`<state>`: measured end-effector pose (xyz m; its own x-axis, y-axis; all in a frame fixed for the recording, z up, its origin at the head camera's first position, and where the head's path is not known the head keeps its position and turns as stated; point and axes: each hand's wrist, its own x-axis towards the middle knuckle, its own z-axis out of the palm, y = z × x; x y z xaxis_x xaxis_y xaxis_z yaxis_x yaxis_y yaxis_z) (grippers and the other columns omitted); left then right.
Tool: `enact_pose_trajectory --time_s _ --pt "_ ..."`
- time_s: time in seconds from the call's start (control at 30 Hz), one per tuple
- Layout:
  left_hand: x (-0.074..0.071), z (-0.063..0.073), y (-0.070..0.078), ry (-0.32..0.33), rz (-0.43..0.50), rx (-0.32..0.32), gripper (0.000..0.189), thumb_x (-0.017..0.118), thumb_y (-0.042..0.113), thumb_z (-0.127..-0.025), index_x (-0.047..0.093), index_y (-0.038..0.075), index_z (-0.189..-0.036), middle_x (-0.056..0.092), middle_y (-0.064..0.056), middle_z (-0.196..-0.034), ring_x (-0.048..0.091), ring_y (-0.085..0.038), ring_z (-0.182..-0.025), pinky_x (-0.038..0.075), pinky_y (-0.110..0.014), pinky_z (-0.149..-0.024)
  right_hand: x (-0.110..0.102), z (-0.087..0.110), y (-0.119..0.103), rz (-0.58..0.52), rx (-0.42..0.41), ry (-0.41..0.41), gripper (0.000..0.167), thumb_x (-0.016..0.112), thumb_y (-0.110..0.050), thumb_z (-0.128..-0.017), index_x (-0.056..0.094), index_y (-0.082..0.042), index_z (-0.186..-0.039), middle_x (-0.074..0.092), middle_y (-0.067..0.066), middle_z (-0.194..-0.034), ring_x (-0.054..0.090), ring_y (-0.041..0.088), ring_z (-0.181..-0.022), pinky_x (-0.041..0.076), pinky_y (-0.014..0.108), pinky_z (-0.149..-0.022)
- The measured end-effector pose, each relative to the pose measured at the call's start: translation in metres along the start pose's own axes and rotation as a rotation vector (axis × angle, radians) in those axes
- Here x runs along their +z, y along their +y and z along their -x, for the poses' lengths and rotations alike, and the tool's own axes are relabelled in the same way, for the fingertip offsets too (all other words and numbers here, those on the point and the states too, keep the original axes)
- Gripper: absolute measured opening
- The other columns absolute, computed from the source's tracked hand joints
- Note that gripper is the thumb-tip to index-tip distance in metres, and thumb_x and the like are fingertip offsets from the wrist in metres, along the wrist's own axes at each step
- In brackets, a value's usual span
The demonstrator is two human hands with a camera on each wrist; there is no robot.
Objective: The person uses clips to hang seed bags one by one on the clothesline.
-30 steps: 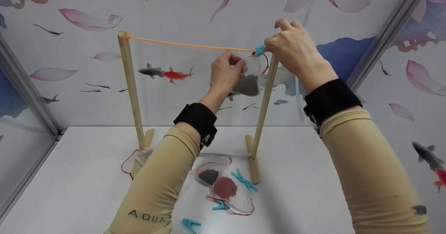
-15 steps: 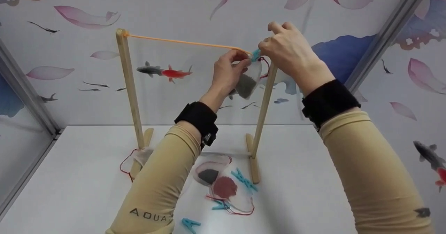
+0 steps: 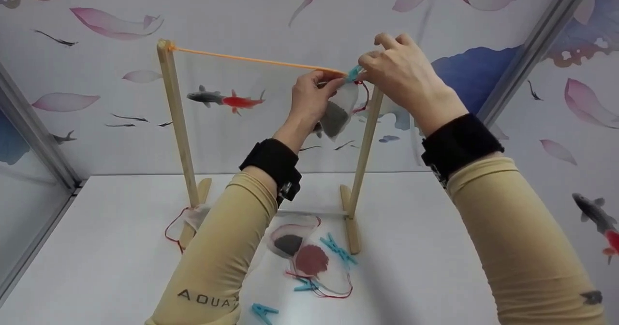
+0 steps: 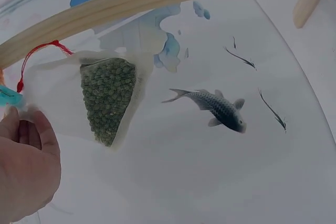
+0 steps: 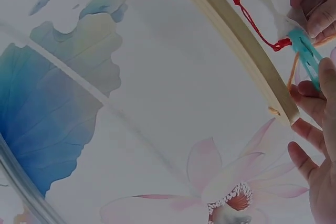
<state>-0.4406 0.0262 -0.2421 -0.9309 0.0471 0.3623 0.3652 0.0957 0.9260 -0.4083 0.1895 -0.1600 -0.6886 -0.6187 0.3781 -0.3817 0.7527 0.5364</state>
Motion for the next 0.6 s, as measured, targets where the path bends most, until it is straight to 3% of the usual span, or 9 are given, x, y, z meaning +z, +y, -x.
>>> enact_pose_trajectory --time_s 0.17,0.6 --pt "0.001 0.002 0.003 0.016 -0.132 0.008 0.026 0.064 0.026 -0.098 0.071 0.009 -0.117 0.072 -0.006 -0.113 0.065 -0.014 -0.105 0.051 -0.023 -0.088 0.004 0.000 -0.004 0.010 0.020 0.037 0.033 0.061 -0.027 -0.100 0.061 -0.002 -0.121 0.068 0.017 -0.123 0.051 0.036 -0.130 0.048 0.052 -0.102" --pt "0.003 0.015 -0.003 -0.039 -0.295 -0.001 0.025 0.059 0.024 -0.102 0.066 0.011 -0.122 0.069 -0.005 -0.119 0.066 -0.015 -0.108 0.053 -0.027 -0.092 0.019 0.006 -0.011 -0.124 0.089 0.028 0.036 0.059 -0.030 -0.101 0.059 -0.007 -0.129 0.061 0.017 -0.133 0.049 0.037 -0.130 0.045 0.055 -0.106"
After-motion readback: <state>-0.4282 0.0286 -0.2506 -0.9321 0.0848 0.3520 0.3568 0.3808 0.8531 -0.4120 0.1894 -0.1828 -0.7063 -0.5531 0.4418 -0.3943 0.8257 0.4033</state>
